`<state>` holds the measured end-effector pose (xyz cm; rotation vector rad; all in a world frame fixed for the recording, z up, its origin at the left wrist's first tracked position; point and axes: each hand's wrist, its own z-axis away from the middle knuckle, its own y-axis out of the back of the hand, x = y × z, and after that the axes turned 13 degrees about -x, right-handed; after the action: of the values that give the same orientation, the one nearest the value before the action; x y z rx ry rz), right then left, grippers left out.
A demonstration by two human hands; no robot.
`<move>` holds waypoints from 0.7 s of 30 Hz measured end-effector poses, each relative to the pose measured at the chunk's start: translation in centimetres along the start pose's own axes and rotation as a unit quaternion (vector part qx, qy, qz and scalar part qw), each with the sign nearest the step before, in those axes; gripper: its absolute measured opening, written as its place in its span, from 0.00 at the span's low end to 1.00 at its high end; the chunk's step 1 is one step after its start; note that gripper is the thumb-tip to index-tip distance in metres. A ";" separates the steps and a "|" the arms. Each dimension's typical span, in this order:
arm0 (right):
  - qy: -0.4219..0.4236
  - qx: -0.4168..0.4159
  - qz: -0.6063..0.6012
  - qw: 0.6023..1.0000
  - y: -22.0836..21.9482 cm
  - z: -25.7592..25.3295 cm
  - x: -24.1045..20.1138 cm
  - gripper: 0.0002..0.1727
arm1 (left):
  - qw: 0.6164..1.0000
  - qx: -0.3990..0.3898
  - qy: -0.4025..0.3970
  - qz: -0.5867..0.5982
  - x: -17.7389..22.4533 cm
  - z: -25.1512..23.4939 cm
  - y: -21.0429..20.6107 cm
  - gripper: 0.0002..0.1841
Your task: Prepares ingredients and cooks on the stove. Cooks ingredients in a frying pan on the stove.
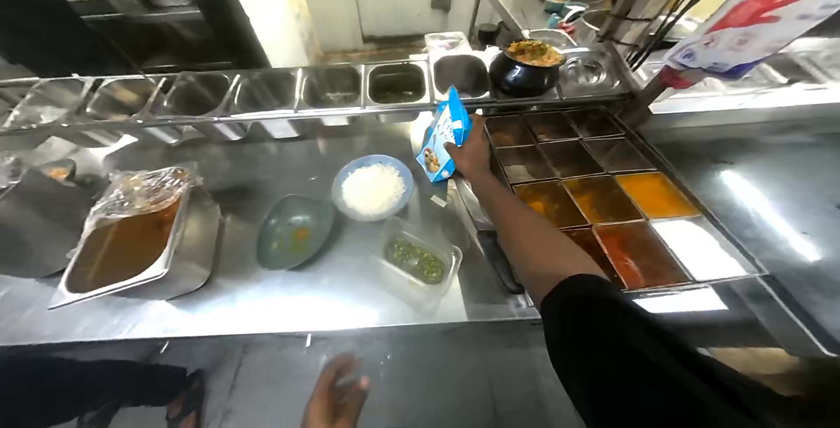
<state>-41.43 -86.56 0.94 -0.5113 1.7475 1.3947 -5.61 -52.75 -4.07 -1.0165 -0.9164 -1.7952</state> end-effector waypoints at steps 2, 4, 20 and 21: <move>0.013 -0.003 0.037 0.999 0.6 -0.1 -0.5 0.49 | 1.000 -0.007 -0.012 -0.008 3.0 -4.2 -2.0 0.31; 0.035 -0.018 0.121 0.992 0.3 0.1 -1.0 0.46 | 1.000 0.000 -0.019 -0.009 4.4 -6.8 -3.8 0.35; 0.134 -0.091 0.217 0.963 2.7 8.3 0.0 0.20 | 0.984 0.058 0.098 0.136 8.3 -14.1 -7.1 0.19; 0.121 -0.196 0.272 0.934 2.7 10.3 0.6 0.21 | 0.982 0.078 0.095 0.147 8.4 -14.3 -7.1 0.15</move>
<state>-40.17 -75.96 1.60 -0.4354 1.8961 2.1793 -18.53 -65.36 -3.56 -0.8186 -0.7348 -1.5187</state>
